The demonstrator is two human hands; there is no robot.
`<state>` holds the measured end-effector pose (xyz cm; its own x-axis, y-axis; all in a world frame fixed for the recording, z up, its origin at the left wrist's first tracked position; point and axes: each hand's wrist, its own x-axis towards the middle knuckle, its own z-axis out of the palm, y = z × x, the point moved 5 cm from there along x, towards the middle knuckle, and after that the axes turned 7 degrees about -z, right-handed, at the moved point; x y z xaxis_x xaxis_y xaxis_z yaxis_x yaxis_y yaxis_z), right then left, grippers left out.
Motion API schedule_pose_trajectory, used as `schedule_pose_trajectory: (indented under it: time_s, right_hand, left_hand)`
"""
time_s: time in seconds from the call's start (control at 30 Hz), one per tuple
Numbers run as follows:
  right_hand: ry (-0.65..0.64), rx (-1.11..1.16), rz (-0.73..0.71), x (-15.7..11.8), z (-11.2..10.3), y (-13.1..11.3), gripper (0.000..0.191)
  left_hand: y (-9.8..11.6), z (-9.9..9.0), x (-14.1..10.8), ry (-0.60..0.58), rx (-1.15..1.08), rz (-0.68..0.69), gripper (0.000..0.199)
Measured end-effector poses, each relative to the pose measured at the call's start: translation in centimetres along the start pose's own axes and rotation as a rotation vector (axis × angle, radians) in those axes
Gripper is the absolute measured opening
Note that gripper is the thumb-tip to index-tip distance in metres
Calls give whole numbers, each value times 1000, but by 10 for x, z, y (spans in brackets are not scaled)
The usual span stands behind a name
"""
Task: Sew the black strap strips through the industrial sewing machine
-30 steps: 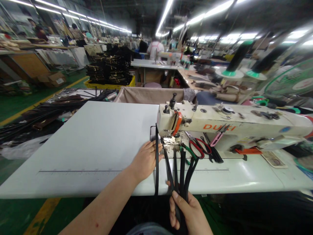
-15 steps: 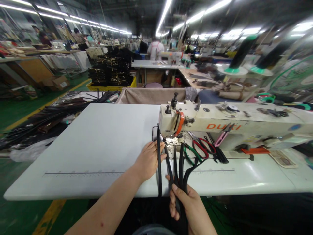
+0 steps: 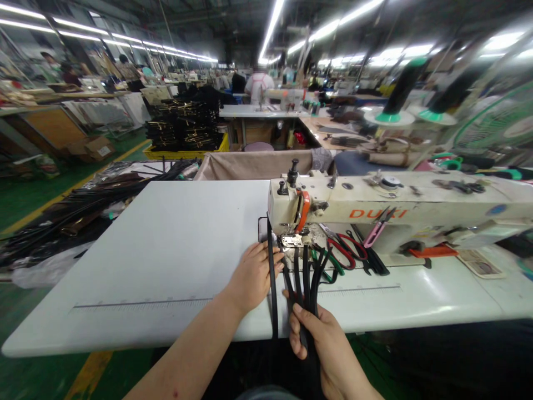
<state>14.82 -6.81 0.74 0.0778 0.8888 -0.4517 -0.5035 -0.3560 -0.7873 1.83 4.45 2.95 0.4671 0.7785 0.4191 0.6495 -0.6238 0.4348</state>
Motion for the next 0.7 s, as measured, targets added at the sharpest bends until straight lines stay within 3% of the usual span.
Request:
schedule_pose_trajectory:
  time_s: [0.7]
  right_hand:
    - [-16,-1,-20,5,3,-1,44]
  left_hand:
    - [4,2,-2,-41,72,-7,35]
